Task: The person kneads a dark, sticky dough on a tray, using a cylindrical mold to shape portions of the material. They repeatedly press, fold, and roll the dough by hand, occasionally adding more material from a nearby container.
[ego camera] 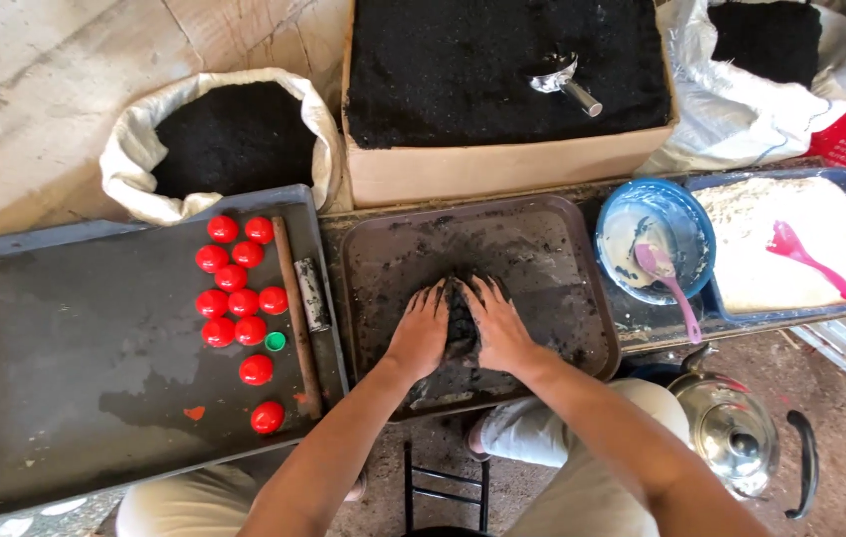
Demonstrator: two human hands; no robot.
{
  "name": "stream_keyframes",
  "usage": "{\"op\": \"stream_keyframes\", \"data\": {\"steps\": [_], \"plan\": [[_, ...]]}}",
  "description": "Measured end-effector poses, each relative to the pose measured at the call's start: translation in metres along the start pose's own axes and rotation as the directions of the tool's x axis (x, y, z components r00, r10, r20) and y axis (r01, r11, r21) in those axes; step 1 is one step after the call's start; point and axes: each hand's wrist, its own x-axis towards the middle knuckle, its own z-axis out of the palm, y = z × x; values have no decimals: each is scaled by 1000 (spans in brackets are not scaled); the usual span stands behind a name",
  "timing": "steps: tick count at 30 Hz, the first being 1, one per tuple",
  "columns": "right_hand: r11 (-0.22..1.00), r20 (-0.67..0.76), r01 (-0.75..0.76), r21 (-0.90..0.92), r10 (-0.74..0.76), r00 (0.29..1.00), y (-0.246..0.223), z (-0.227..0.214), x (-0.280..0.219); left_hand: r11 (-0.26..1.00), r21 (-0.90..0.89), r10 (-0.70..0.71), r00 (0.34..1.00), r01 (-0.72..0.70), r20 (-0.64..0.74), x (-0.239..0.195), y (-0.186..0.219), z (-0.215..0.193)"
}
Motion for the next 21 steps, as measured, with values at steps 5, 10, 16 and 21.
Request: {"op": "stream_keyframes", "data": {"steps": [5,10,16,21], "plan": [[986,-390,-8,165,73,918,-8,4,18,991,-126,-60,996,51,-71,5,-3,7],[944,-534,63,323,126,836,13,37,41,986,-121,-129,987,116,-98,12,-9,30],[941,-614,49,336,179,769,34,66,62,980,-159,-156,961,121,-229,28,-18,68],[909,-608,22,417,261,750,40,59,79,982,-181,-153,805,57,-574,43,-22,68]]}}
